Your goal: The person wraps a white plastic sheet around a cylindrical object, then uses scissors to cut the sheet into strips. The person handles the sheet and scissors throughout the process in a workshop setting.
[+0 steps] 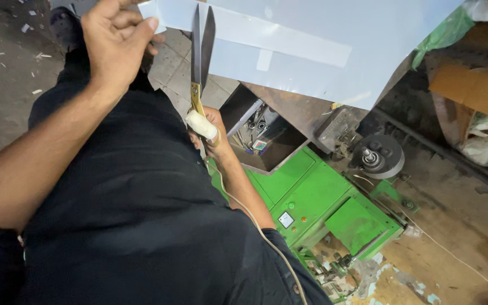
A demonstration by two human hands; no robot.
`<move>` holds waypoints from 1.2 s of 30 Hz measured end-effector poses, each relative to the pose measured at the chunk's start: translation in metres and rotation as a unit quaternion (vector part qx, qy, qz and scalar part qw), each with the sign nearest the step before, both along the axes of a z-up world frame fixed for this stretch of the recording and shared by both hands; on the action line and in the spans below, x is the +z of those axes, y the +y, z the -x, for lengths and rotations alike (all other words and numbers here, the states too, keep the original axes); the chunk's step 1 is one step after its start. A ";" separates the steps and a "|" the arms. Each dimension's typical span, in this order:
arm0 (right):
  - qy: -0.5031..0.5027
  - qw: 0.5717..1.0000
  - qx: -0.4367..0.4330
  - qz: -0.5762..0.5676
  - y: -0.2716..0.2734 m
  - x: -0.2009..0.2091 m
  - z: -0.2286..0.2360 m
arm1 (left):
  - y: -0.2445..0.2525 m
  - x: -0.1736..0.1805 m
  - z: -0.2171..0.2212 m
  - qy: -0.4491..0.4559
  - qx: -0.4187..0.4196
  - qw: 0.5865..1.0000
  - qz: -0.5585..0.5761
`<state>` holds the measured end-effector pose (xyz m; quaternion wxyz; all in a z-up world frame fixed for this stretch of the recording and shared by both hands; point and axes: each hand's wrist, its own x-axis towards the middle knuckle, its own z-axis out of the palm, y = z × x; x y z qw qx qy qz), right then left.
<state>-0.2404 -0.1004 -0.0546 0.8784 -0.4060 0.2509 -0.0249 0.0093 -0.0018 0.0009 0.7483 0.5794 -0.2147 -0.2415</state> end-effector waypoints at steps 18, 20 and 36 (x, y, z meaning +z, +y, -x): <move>0.023 0.999 0.007 0.027 0.001 -0.007 0.002 | -0.004 -0.006 -0.004 -0.013 -0.025 0.999 -0.021; 0.016 0.999 0.016 0.026 0.000 -0.010 0.004 | -0.006 -0.005 0.000 -0.038 -0.016 0.999 -0.011; 0.046 0.984 0.114 0.131 0.000 -0.007 0.029 | -0.005 0.006 0.011 -0.094 0.016 0.995 -0.018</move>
